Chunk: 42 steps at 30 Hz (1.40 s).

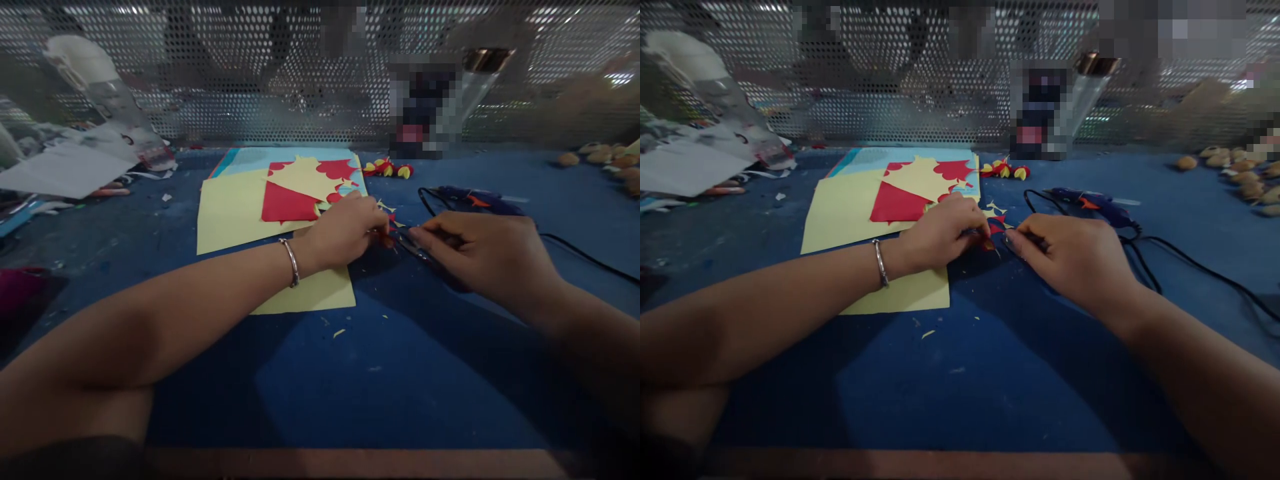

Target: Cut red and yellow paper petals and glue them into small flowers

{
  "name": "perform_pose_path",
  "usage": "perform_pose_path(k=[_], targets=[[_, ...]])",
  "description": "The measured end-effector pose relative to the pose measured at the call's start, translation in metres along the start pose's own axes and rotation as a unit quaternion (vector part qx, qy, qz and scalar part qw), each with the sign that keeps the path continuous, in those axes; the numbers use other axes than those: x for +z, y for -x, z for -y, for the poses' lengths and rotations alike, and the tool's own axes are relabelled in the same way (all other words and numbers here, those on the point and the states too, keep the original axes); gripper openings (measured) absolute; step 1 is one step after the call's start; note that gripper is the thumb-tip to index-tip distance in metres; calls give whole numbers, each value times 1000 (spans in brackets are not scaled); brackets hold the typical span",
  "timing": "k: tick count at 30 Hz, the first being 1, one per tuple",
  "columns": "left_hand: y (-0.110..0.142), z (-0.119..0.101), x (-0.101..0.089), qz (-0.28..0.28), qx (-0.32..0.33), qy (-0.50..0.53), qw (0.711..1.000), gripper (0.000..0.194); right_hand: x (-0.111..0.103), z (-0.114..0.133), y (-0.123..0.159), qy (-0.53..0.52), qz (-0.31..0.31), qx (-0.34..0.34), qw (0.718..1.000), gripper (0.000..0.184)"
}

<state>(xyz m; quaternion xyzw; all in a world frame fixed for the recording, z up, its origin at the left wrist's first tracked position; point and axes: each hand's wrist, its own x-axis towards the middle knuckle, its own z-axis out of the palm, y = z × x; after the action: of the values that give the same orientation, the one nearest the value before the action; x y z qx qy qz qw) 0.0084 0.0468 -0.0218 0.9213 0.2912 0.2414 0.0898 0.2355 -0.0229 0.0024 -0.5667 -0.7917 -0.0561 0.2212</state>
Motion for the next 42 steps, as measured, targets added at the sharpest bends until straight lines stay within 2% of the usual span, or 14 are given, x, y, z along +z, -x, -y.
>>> perform_pose_path(k=[3, 5, 7, 11, 14, 19, 24, 30, 33, 39, 42], targets=[[3, 7, -4, -64, -63, 123, 988, 17, -4, 5, 0, -40, -20, 4, 999, 35], [6, 10, -9, -74, -91, 184, 976, 11, -6, 6, 0, -59, -29, 4, 998, 33], [8, 11, -14, -70, -105, 201, 971, 6, -5, 4, 0, -71, -26, 7, 997, 31], [8, 7, -22, -77, -103, 180, 975, 5, 0, -3, 0, -89, -4, 11, 996, 34], [7, 2, -23, -83, -79, 129, 985, 4, 8, -7, -2, -86, 37, -5, 996, 33], [9, -10, -19, -46, -17, 21, 999, 14, 23, -4, -7, 4, 93, -17, 996, 31], [12, -14, -17, -58, -2, -13, 998, 15, 31, 0, -9, 38, 81, -26, 996, 23], [8, -15, -16, -1, 12, -66, 998, 23, 26, -1, -10, 16, 81, -34, 996, 21], [8, -16, -17, 3, 14, -89, 996, 27, 21, -2, -10, -5, 71, -29, 997, 18], [8, -20, -22, -27, 26, -62, 997, 28, 12, -2, -8, -71, 58, -66, 994, 19], [5, -28, -25, -6, 12, -44, 999, 39, 8, -1, -7, -86, 59, -85, 991, 18]])
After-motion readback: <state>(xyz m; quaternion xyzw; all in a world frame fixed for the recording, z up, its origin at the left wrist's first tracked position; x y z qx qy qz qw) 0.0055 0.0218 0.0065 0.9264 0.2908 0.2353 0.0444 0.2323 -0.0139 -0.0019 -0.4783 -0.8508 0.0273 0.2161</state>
